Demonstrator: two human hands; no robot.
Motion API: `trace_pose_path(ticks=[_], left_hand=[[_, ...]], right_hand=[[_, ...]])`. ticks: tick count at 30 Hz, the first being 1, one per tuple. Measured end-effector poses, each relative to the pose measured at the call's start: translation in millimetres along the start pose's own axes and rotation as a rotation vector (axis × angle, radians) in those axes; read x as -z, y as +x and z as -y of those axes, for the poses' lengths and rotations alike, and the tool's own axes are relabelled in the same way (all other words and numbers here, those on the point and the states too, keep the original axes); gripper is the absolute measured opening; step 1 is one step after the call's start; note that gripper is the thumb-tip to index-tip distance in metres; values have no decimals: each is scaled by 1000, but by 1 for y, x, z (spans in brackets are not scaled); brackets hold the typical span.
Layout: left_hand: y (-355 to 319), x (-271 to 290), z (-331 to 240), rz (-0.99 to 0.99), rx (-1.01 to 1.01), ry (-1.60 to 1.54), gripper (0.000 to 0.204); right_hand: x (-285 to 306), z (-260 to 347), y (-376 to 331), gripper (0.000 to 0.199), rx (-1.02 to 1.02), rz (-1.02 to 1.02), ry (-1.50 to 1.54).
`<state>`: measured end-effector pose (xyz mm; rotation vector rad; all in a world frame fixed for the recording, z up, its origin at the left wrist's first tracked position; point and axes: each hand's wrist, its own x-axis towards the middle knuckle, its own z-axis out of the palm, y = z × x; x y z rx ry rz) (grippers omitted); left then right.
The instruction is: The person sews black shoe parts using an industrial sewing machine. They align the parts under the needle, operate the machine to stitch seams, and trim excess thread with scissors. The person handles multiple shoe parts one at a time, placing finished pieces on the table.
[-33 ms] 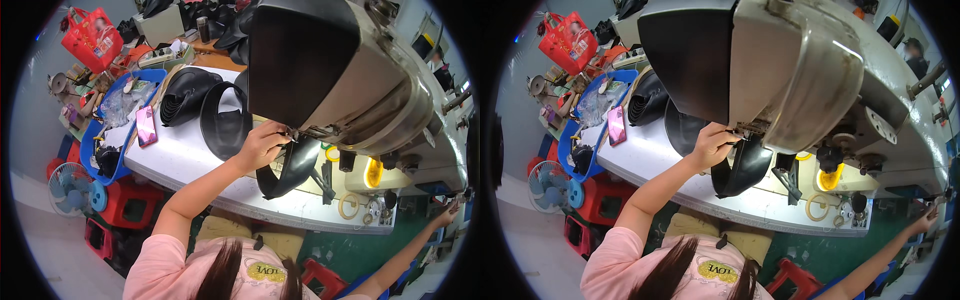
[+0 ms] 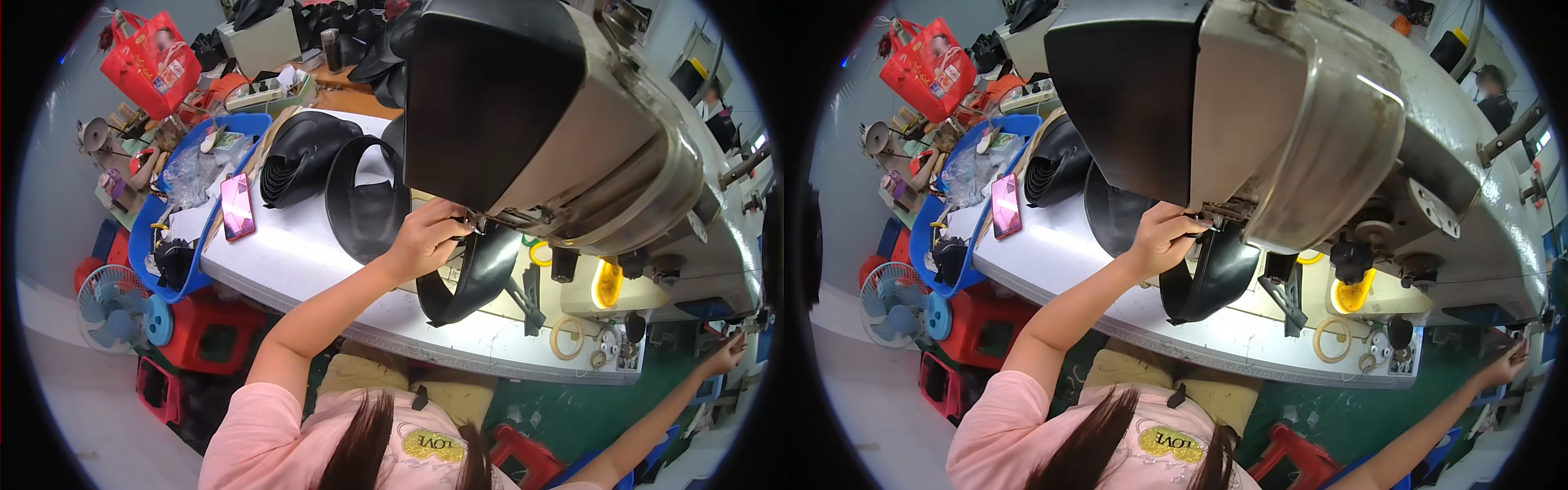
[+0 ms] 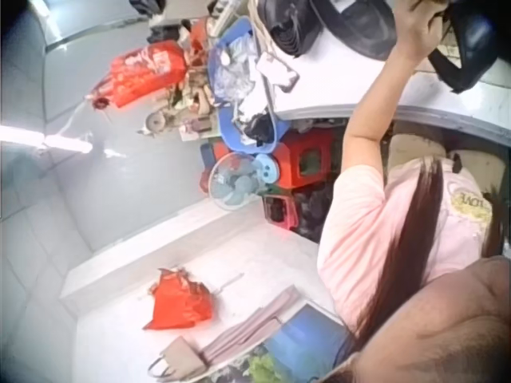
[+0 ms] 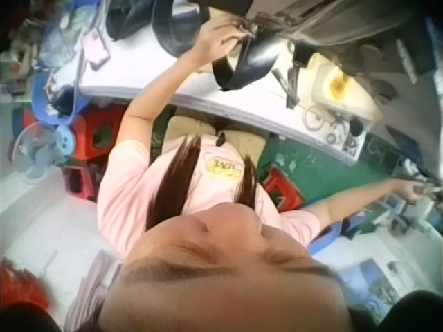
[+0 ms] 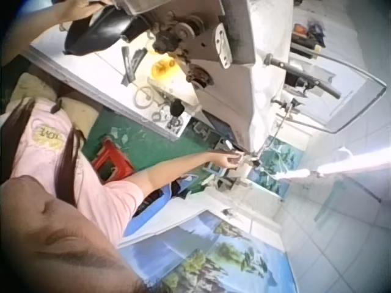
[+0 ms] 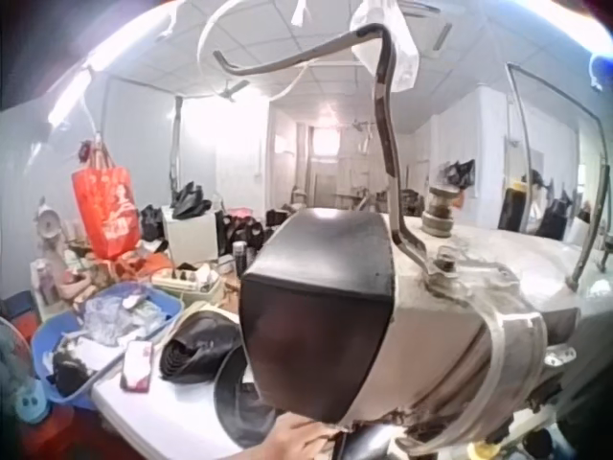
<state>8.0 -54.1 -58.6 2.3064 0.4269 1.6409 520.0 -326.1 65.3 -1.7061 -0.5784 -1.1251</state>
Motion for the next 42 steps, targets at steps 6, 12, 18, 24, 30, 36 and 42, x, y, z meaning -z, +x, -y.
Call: trace_pose_path(ticks=[6, 12, 18, 24, 30, 36, 42], left_hand=[[0, 2, 3, 46, 90, 10, 24], [-17, 52, -22, 154, 524, -279, 20], [-59, 85, -36, -51, 1459, -950, 25], [-69, 77, -42, -61, 1578, -1108, 23], [-71, 68, -45, -64, 1541, -1148, 20], [-67, 86, -30, 21, 1584, -1035, 17], [-75, 97, 22, 290, 1542, -1062, 14]], right_hand=[[27, 89, -71, 22, 28, 47, 315], [40, 191, -193, 33, 330, 750, 620], [53, 300, -277, 29, 77, 1525, 904], [21, 329, -320, 25, 328, 1253, 764], [17, 341, -324, 23, 410, 1162, 765], [16, 325, -325, 23, 68, 1142, 773], [5, 297, -362, 28, -530, 1899, 904]])
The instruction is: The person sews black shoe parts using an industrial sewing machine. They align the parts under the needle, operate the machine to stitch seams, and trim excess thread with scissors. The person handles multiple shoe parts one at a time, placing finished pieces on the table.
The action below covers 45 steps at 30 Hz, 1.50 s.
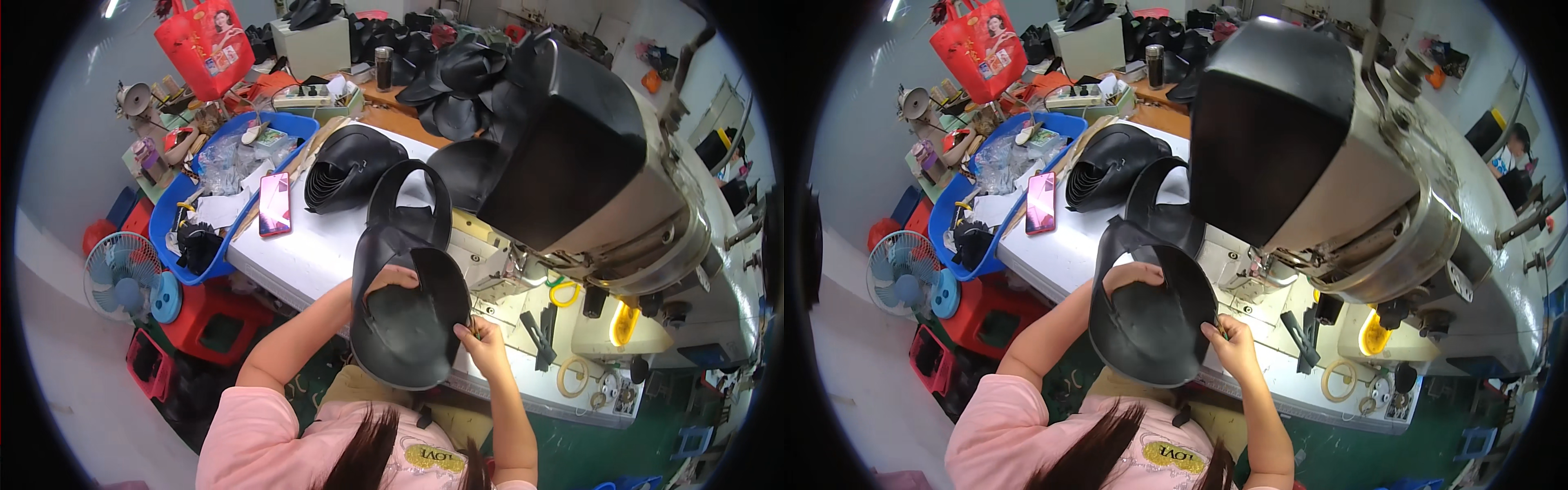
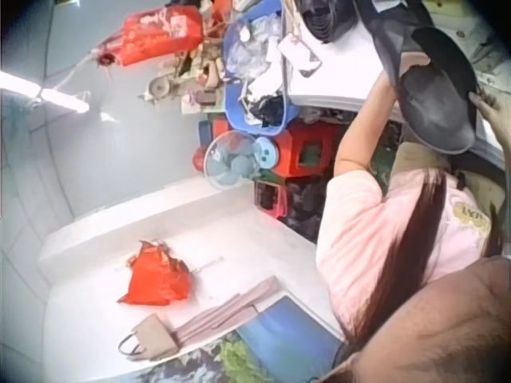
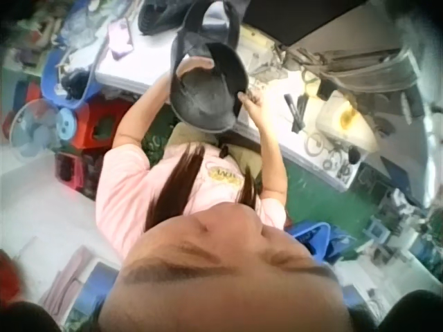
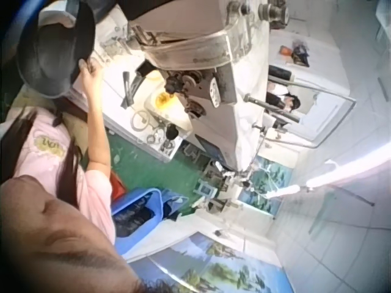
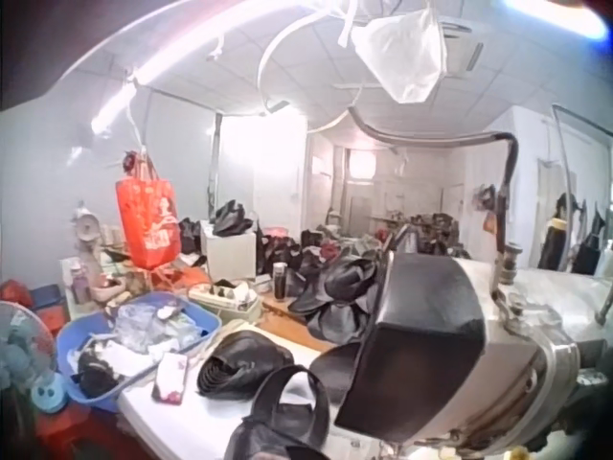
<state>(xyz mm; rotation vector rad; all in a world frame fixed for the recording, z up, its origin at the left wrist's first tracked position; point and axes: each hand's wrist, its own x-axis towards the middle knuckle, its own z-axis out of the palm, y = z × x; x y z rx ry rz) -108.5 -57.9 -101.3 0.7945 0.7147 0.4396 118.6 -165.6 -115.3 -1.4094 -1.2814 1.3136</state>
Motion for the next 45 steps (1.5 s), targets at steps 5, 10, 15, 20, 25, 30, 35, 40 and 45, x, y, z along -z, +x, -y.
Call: trace_pose_path(ticks=[5, 10, 15, 20, 25, 30, 35, 40, 45], left_hand=[[1, 67, -36, -233, -350, -292, 16], [-3, 141, -80, -724, -942, -593, 24], [24, 170, -109, -804, -829, -606, 28], [31, 202, -118, -814, -672, -704, 35], [33, 195, -121, -853, -512, -533, 21], [30, 211, -121, -886, -535, -359, 8], [-12, 166, -82, -574, -868, -519, 20], [-71, 54, -27, -351, -923, -675, 40], [-102, 10, -1, -291, -997, -566, 43]], right_hand=[[-26, 3, 17, 27, -122, -69, 351], [-46, 1, 52, 14, -106, -130, 392], [-55, 9, 45, 37, 24, -244, 368], [-12, -28, -3, 12, 13, -91, 78], [47, -60, -39, 5, 164, -533, -228], [94, -54, -55, 6, 270, -839, -746], [102, -52, -50, 6, 263, -805, -821], [103, -54, -25, 14, 191, -729, -860], [113, -56, -15, 23, 82, -643, -752]])
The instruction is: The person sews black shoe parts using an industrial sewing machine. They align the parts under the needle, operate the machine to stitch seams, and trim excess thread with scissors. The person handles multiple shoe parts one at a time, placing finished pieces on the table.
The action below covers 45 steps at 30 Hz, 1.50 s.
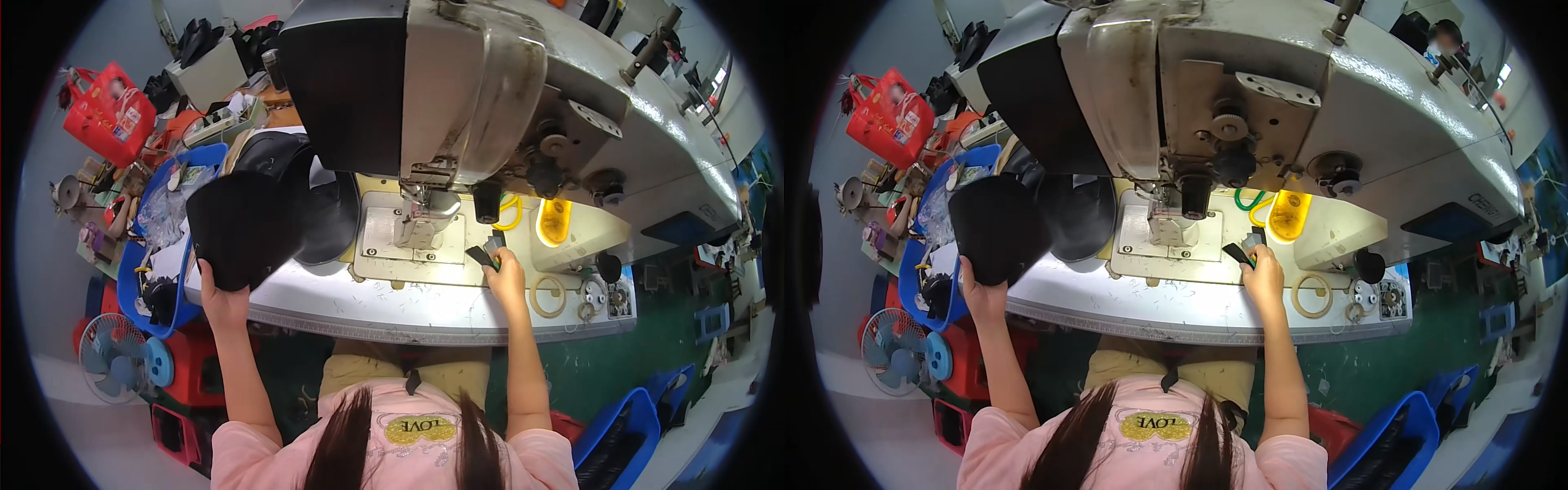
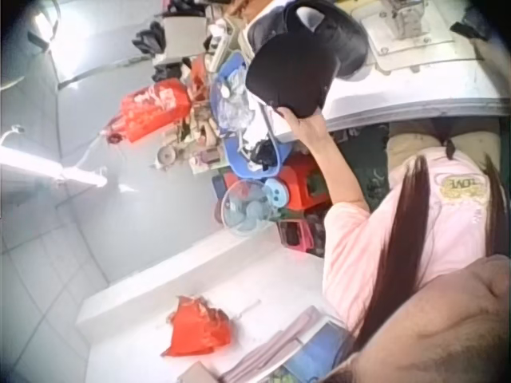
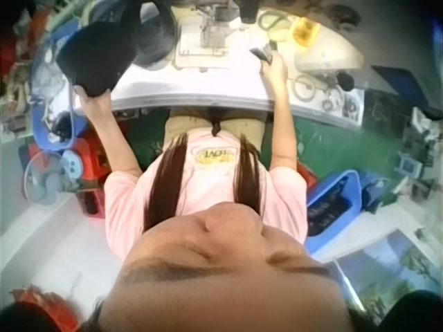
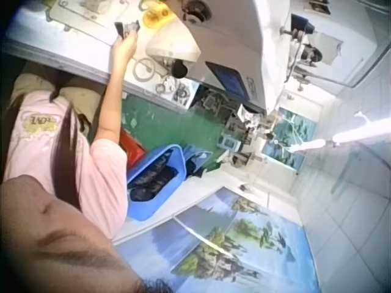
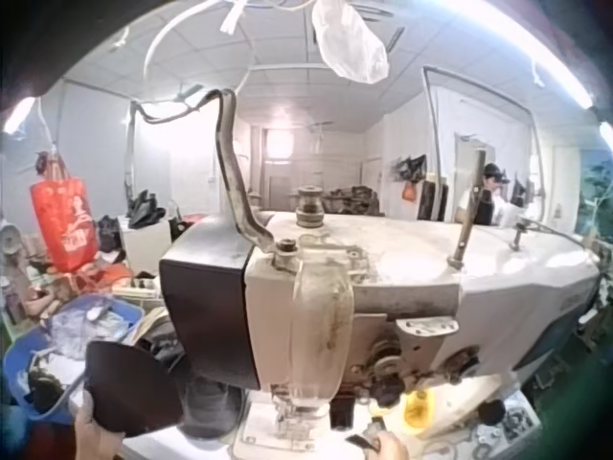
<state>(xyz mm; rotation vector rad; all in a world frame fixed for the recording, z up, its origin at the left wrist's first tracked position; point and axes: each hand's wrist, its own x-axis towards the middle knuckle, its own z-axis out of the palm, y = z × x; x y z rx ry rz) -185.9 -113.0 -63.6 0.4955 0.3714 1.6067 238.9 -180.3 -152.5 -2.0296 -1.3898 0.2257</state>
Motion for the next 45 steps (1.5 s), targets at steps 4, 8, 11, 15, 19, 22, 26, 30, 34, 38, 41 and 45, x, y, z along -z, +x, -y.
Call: trace_pose_path(ticks=[4, 8, 11, 15, 19, 22, 26, 30, 34, 38, 41, 45], left_hand=[[-19, 3, 23, -9, -167, 807, 54], [-54, -11, 68, 223, -259, 1908, 49], [-65, -44, 101, 82, 249, 679, 23], [-67, -69, 123, 270, 247, 708, 23], [-73, -80, 128, 297, 359, 619, 22], [-74, -79, 132, 261, 359, 539, 22], [-75, -79, 133, 246, 345, 539, 17], [-74, -81, 135, 254, 332, 581, 14], [-72, -79, 135, 263, 357, 626, 14], [-71, -81, 136, 229, 360, 660, 12], [-67, -78, 134, 264, 358, 750, 12], [-50, -79, 124, 450, 294, 849, 15]], right_hand=[[5, -3, -1, 11, 120, -85, -10], [35, 35, -18, 7, 172, -366, 344], [64, 88, -47, 3, 149, -235, 499], [63, 135, -74, 7, 95, 255, 678], [32, 150, -79, 13, -89, 423, 928], [24, 151, -78, 14, -70, 410, 944], [23, 152, -77, 15, -106, 399, 947], [21, 150, -75, 15, -88, 385, 931], [19, 149, -75, 15, -85, 382, 921], [16, 146, -75, 13, -97, 400, 923], [23, 147, -74, 10, 16, 418, 750], [50, 136, -55, 12, 322, -46, 453]])
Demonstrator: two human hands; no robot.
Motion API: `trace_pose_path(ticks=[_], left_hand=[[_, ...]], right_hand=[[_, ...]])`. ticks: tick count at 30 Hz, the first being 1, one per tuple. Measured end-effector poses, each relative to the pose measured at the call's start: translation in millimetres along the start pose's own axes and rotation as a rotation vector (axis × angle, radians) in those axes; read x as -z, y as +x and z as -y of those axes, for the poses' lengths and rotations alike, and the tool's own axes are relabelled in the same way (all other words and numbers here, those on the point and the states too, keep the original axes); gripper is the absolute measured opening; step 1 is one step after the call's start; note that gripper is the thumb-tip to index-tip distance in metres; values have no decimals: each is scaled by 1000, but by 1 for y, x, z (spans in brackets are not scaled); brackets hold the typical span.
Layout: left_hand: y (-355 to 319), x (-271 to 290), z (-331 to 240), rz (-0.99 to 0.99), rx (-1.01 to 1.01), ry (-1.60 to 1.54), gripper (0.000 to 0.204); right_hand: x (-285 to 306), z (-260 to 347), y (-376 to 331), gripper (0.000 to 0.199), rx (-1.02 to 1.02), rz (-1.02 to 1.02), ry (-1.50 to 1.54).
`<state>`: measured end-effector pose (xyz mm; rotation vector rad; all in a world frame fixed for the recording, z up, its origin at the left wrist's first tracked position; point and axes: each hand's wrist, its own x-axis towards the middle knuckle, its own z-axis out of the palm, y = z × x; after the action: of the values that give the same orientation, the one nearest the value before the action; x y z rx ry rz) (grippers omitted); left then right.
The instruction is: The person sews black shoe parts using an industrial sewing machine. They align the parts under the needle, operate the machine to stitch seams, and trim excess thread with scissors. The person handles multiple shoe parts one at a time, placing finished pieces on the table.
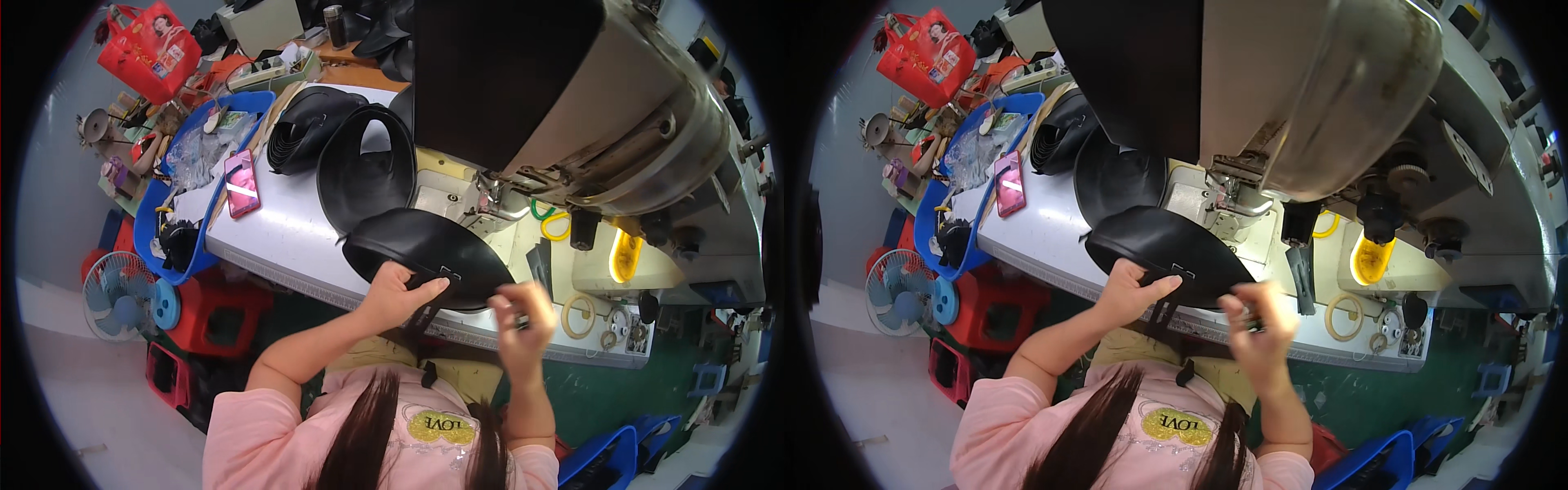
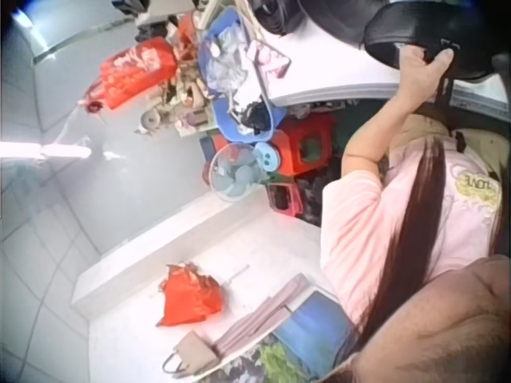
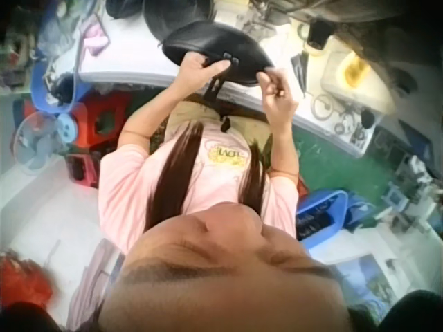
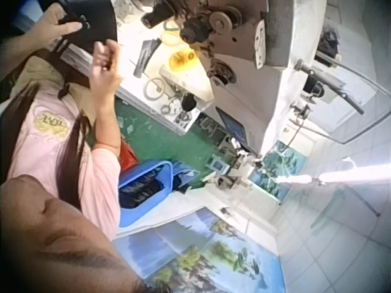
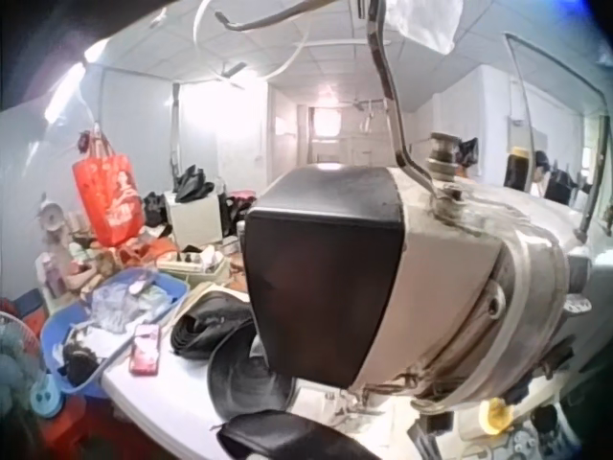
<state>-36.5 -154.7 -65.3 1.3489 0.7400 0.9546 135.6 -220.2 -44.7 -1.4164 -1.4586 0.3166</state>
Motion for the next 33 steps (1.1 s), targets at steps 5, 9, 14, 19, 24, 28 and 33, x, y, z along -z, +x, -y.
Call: trace_pose_path(ticks=[5, 9, 14, 19, 24, 28, 33], left_hand=[[9, 10, -10, 227, 1, 110, 18], [17, 10, -12, 300, 91, 224, 16], [23, 15, -20, 277, 197, 248, 16], [26, 18, -26, 170, -20, 463, 18], [24, 23, -31, 110, 79, 372, 17], [40, 29, -41, 168, 118, 349, 17], [56, 23, -43, 98, 113, 328, 17]], right_hand=[[19, -21, 47, 27, -479, 492, 449], [0, -23, 52, 37, -655, 640, 729], [-9, -6, 58, 38, -640, 571, 577], [-22, -16, 51, 37, -670, 502, 681], [-30, -12, 52, 37, -689, 419, 861], [-33, -12, 59, 37, -665, 376, 899], [-24, -13, 60, 31, -642, 268, 639]])
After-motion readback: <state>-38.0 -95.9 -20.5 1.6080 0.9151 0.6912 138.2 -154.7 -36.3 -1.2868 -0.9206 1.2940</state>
